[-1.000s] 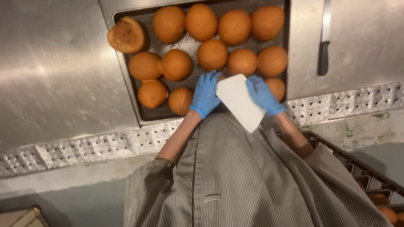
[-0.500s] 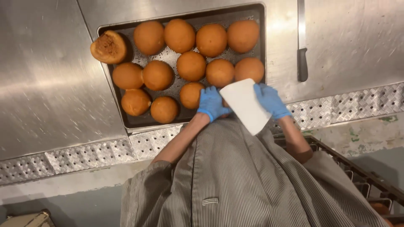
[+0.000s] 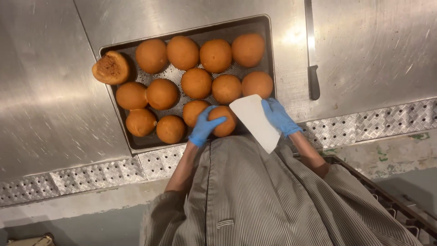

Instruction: Score the tops of round buns with a cross-shaped cut using a knife on a baking tray.

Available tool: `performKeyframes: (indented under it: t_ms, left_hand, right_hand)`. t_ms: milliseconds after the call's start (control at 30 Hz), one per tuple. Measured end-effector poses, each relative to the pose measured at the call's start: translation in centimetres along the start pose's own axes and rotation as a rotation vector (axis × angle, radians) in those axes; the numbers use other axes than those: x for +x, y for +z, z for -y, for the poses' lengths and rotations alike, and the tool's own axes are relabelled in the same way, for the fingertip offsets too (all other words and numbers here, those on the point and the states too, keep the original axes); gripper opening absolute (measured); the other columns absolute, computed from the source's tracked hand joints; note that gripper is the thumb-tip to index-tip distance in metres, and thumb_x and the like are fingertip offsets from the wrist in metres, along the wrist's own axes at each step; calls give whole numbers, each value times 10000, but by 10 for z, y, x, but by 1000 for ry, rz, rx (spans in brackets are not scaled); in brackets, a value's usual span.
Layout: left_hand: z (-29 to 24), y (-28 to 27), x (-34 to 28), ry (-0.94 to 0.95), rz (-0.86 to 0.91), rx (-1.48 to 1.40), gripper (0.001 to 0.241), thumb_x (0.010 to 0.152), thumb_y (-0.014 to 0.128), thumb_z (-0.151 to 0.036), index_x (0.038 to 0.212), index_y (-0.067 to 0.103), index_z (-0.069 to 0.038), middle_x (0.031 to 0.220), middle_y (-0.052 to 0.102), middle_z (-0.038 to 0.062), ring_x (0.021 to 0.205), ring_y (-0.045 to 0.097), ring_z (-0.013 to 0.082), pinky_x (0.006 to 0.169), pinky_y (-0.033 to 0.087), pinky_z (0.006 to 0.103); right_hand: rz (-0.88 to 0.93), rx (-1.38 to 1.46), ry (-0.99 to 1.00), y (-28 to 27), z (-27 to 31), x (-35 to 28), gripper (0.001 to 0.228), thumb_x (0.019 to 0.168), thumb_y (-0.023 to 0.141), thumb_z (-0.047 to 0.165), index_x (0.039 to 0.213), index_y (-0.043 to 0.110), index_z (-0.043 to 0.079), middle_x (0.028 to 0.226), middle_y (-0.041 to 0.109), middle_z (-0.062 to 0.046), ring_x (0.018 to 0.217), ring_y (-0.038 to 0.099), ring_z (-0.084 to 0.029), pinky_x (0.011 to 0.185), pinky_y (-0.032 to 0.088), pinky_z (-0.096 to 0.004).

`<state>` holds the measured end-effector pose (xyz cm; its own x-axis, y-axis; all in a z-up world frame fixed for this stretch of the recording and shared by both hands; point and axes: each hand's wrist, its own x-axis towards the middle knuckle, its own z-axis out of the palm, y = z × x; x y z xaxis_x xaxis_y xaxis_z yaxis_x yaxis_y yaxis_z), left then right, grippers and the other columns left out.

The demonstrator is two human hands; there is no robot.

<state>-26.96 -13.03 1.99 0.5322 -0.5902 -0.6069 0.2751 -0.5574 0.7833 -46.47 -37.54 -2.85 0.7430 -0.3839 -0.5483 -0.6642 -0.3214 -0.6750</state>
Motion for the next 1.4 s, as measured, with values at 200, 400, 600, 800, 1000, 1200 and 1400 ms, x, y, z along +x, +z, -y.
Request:
performKeyframes:
  t_ms: [200,400,600,800,1000,1200,1400]
  left_hand:
    - [40,-38,-10,-249,6,-1343,703,939,587,-670,1432,585,-169,1400,648,136,1200,660,418,889,585,652]
    - [-22,-22,-38,155,581,-1730,581,1034,522,-480,1512,517,-151,1694,234,256,1550,280,379,1302,147,587]
    - [-52,6,-34,154,697,-1742,743,985,519,-607,1572,477,-154,1662,291,303,1534,310,444,1255,236,645]
    - [-129,-23,-57,166,154,-693,595,1010,509,-600,1499,508,-262,1565,526,77,1431,484,244,1263,183,502]
    - [-199,-21,-63,-272,151,-1686,897,691,795,-701,1468,540,-334,1453,581,77,1293,579,361,1138,379,644]
    - [-205,-36,-66,-283,192,-1664,854,681,829,-695,1395,632,-269,1314,649,142,1176,651,432,1021,520,639]
    - [-210,-60,-66,-220,235,-1645,757,764,814,-619,1358,643,-183,1329,649,173,1170,658,458,989,552,641]
  right_hand:
    - [-99,331,178,-44,104,-36,592,1079,425,478,1130,737,-23,1070,720,-274,1132,663,-385,1012,487,-503]
    - [-615,372,102,-137,11,54,685,1137,347,472,1286,609,-144,1242,620,-357,1208,605,-460,1018,469,-588]
    - [-904,263,-30,-157,-98,249,464,1072,439,305,706,533,35,674,539,-18,590,484,-112,547,485,-296]
    - [-804,-135,244,-145,-4,70,499,1020,659,350,1371,552,11,1264,643,-263,1180,616,-450,971,527,-588]
    - [-715,-540,242,-77,-70,44,701,940,663,77,1537,316,-40,1032,590,-253,956,651,-476,717,602,-613]
    - [-841,-336,174,-80,26,-44,481,938,483,24,1412,425,90,1196,690,-190,926,683,-509,801,543,-665]
    - [-724,503,-352,-21,164,-108,369,1112,413,-63,1346,284,192,948,568,-129,536,597,-246,418,526,-309]
